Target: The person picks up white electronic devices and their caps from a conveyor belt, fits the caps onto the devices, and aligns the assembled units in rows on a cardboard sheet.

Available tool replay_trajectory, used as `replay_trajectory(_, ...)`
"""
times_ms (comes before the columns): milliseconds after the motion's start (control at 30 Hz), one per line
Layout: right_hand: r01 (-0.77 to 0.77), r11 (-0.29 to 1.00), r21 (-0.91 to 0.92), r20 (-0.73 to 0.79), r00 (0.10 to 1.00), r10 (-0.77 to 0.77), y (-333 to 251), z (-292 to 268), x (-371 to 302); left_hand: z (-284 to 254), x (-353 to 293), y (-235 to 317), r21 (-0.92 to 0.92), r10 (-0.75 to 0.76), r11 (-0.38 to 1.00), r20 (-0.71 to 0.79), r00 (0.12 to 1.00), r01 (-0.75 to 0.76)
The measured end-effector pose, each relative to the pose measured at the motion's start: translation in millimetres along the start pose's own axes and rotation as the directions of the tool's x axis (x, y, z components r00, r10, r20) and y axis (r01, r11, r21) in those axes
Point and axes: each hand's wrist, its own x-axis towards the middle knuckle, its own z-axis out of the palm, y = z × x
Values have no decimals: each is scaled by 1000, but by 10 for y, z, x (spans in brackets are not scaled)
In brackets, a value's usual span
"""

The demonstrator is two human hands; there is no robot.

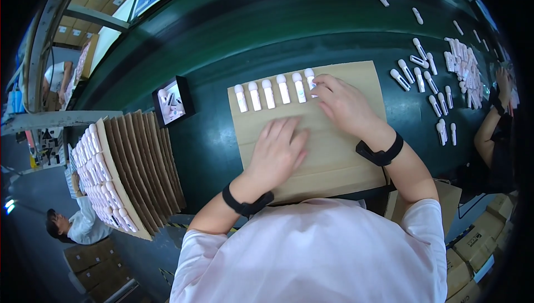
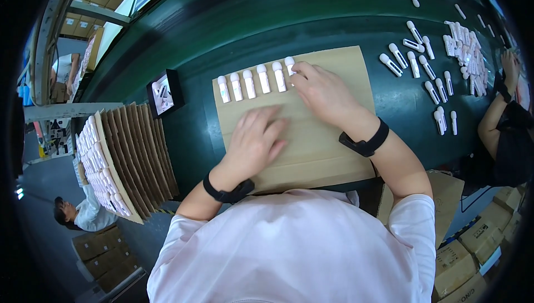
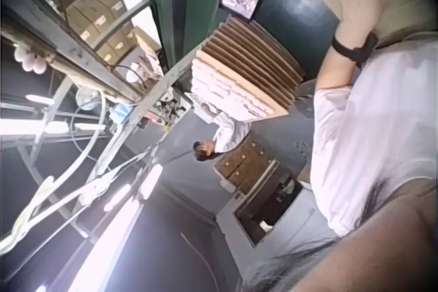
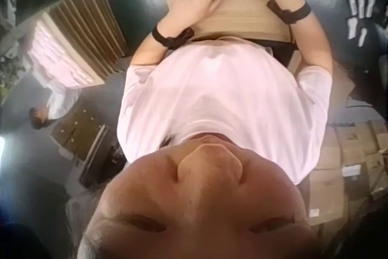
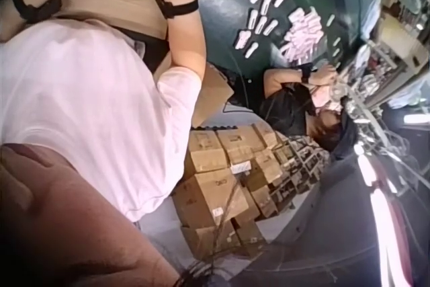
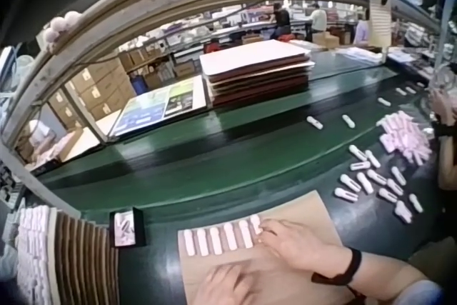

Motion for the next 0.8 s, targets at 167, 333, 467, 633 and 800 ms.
replay_trajectory(167, -15, 1000, 6, 81, 997, 15, -75, -130, -67, -20, -451, 158, 28, -51, 999, 258, 965, 45)
replay_trajectory(333, 32, 999, -21, 120, 992, -29, -107, -201, -29, 85, -755, 248, 28, -76, 997, 290, 954, 71)
replay_trajectory(467, 9, 999, -33, 127, 992, -5, -8, -317, -48, 145, -856, 239, 34, -104, 995, 282, 954, 99)
replay_trajectory(633, -59, 997, -45, 138, 988, 65, 269, -546, -18, 173, -885, 216, 59, -144, 989, 287, 947, 132)
replay_trajectory(800, -175, 982, -73, 97, 979, 182, 696, -737, 88, 185, -922, 189, 104, -162, 985, 298, 941, 137)
